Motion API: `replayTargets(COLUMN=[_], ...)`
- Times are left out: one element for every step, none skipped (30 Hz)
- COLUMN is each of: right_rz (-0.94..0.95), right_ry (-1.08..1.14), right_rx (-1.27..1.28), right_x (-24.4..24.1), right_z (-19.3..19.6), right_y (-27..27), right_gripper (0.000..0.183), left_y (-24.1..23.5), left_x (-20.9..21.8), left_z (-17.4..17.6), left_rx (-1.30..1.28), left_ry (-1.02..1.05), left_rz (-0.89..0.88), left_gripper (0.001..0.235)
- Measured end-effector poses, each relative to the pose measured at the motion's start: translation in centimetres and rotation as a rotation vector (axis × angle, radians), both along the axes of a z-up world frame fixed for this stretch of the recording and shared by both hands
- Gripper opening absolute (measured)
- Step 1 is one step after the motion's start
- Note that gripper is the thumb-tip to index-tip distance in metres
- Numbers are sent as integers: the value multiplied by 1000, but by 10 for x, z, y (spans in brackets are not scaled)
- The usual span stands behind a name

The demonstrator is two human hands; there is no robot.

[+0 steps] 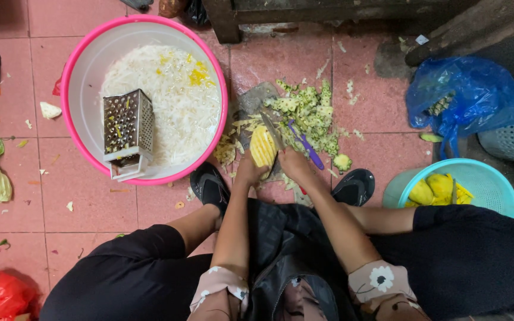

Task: The person is shredding a yellow fruit, likely a mango or papaya, using a small purple-handled shredding knife while sitting on the floor.

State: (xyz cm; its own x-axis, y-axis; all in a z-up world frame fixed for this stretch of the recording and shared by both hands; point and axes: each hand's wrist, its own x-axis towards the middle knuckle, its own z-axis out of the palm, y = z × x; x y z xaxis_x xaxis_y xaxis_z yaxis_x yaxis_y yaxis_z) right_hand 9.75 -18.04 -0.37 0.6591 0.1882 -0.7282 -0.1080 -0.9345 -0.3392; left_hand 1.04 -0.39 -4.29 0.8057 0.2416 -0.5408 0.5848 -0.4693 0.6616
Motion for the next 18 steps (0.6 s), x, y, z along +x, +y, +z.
replayTargets(right_rz=[1, -18, -38, -37, -37, -37, -37, -37, -36, -34, -106, -179, -178, -406, -632, -634, -667, -696], right_ry=[-1, -9, -18, -18, -20, -23, -25, -19, -13, -13, 41, 95, 94, 323, 555, 553, 548, 544], right_rx=[-1, 41, 83, 84, 101, 116, 115, 134, 153, 156, 220, 284, 287, 502, 715, 716, 783, 847], right_x=[3, 5, 7, 9, 11, 15, 18, 21, 24, 24, 24, 25, 25, 27, 29, 29, 29, 27], right_z=[15, 31, 46, 47, 48, 49, 44, 38, 32, 28, 25, 22, 45, 68, 91, 105, 119, 133], right_y=[4, 9, 14, 17, 20, 22, 23, 26, 29, 30, 31, 31, 32, 33, 34, 32, 31, 29], right_gripper=[56, 54, 52, 52, 51, 51, 51, 51, 52, 52, 50, 49, 49, 35, 24, 24, 26, 29], left_y=[-1, -1, -1, -1, -1, -2, -4, -4, -4, -4, -4, -4, -4, -4, -5, -3, -2, -1], left_x=[2, 3, 3, 4, 4, 6, 8, 9, 9, 9, 9, 10, 7, 6, 5, 6, 7, 6], left_z=[1, 2, 3, 3, 3, 2, 2, 1, 0, -3, -5, -8, -1, 5, 12, 15, 18, 20], left_rx=[-1, 7, 14, 14, 10, 5, 4, 23, 41, 44, 26, 8, 11, 7, 4, 4, -16, -37], left_ry=[-1, 36, 72, 71, 74, 75, 73, 90, 107, 106, 95, 83, 82, 91, 101, 101, 102, 104], left_rz=[1, -2, -5, -4, -4, -4, -4, -7, -9, -6, 4, 12, 14, 10, 5, 3, 11, 24], left_gripper=[81, 82, 82, 82, 83, 84, 84, 84, 85, 85, 86, 87, 87, 85, 84, 84, 84, 84])
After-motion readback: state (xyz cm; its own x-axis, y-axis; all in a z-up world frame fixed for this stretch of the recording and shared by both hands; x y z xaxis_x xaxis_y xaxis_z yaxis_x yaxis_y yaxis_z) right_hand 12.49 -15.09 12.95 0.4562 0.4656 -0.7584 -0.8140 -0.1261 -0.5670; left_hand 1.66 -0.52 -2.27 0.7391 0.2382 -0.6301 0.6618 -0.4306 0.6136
